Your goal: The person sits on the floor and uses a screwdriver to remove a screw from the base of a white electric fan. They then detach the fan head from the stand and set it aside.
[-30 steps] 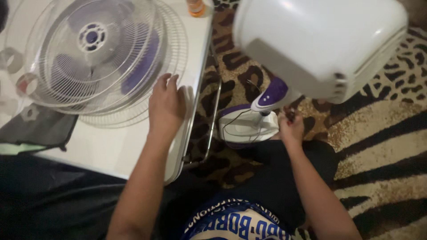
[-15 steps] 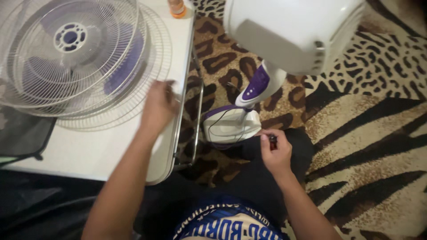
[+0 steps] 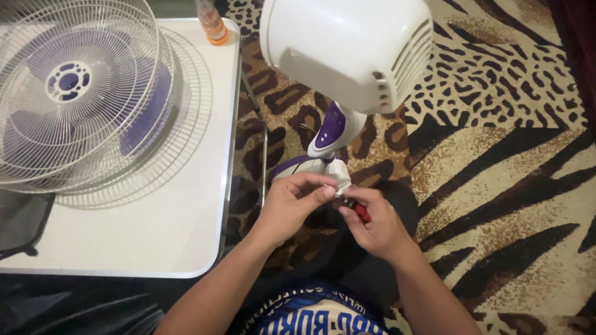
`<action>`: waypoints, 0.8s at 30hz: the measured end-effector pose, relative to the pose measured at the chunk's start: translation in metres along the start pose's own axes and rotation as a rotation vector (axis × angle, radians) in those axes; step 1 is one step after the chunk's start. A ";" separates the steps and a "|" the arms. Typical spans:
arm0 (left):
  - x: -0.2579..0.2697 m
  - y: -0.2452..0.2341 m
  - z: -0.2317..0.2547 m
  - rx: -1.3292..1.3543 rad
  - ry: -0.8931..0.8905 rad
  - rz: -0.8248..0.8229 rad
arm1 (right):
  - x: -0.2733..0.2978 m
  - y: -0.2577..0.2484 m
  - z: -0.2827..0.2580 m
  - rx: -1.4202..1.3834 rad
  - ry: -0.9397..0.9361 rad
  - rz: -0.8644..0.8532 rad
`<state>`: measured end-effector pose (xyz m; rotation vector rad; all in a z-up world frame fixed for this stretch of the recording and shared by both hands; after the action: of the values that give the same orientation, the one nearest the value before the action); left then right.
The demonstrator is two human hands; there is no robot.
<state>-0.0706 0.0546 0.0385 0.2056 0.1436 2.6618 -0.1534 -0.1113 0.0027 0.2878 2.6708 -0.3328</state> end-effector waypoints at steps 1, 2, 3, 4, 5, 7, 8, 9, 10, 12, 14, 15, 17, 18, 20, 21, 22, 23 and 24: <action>-0.002 0.001 -0.003 -0.004 -0.014 -0.002 | -0.004 -0.004 -0.003 0.106 -0.035 0.013; -0.004 0.003 -0.006 -0.008 -0.031 -0.003 | -0.007 -0.007 -0.006 0.212 -0.068 0.026; -0.005 0.004 -0.008 -0.011 -0.048 -0.003 | -0.009 -0.009 -0.008 0.205 -0.069 0.034; -0.008 0.005 -0.010 0.005 -0.054 -0.006 | -0.012 -0.010 -0.009 0.197 -0.071 0.042; -0.011 0.007 -0.012 0.021 -0.060 -0.009 | -0.014 -0.012 -0.010 0.189 -0.073 0.050; -0.014 0.008 -0.016 0.028 -0.069 -0.019 | -0.018 -0.015 -0.013 0.152 -0.100 0.030; -0.015 0.008 -0.018 0.020 -0.069 -0.028 | -0.018 -0.017 -0.013 0.134 -0.113 0.021; -0.016 0.009 -0.019 0.012 -0.069 -0.036 | -0.018 -0.020 -0.011 0.136 -0.077 0.010; -0.017 0.010 -0.021 0.010 -0.069 -0.050 | -0.019 -0.022 -0.009 0.139 -0.042 -0.002; -0.020 0.012 -0.025 0.006 -0.068 -0.080 | -0.022 -0.026 -0.006 0.133 -0.016 -0.015; -0.024 0.012 -0.030 0.012 -0.090 -0.057 | -0.024 -0.029 -0.005 0.115 -0.029 -0.017; -0.026 0.013 -0.033 0.015 -0.103 -0.046 | -0.024 -0.031 -0.004 0.122 -0.029 -0.022; -0.030 0.015 -0.039 0.048 -0.139 -0.029 | -0.027 -0.035 -0.001 0.136 -0.033 -0.030; -0.031 0.016 -0.042 0.065 -0.157 -0.019 | -0.028 -0.036 0.000 0.133 -0.039 -0.033; -0.033 0.019 -0.043 0.061 -0.161 -0.020 | -0.029 -0.037 0.001 0.128 -0.053 -0.039; -0.033 0.020 -0.043 0.059 -0.162 -0.020 | -0.030 -0.038 0.003 0.107 -0.034 -0.044; -0.033 0.021 -0.040 0.023 -0.131 -0.022 | -0.030 -0.039 0.004 0.086 -0.015 -0.049; -0.032 0.023 -0.036 -0.014 -0.101 -0.025 | -0.031 -0.039 0.005 0.065 0.005 -0.054; -0.032 0.025 -0.031 -0.050 -0.068 -0.027 | -0.031 -0.040 0.005 0.072 0.003 -0.051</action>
<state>-0.0588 0.0155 0.0075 0.2753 0.0573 2.6241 -0.1342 -0.1556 0.0196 0.2428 2.6766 -0.4450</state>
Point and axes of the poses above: each hand's wrist, its own x-axis away from the middle knuckle, its own y-axis out of the palm, z = x × y, the point moved 5 cm from there along -x, towards the middle knuckle, and after that the axes turned 7 degrees about z, right-handed, at the moved point
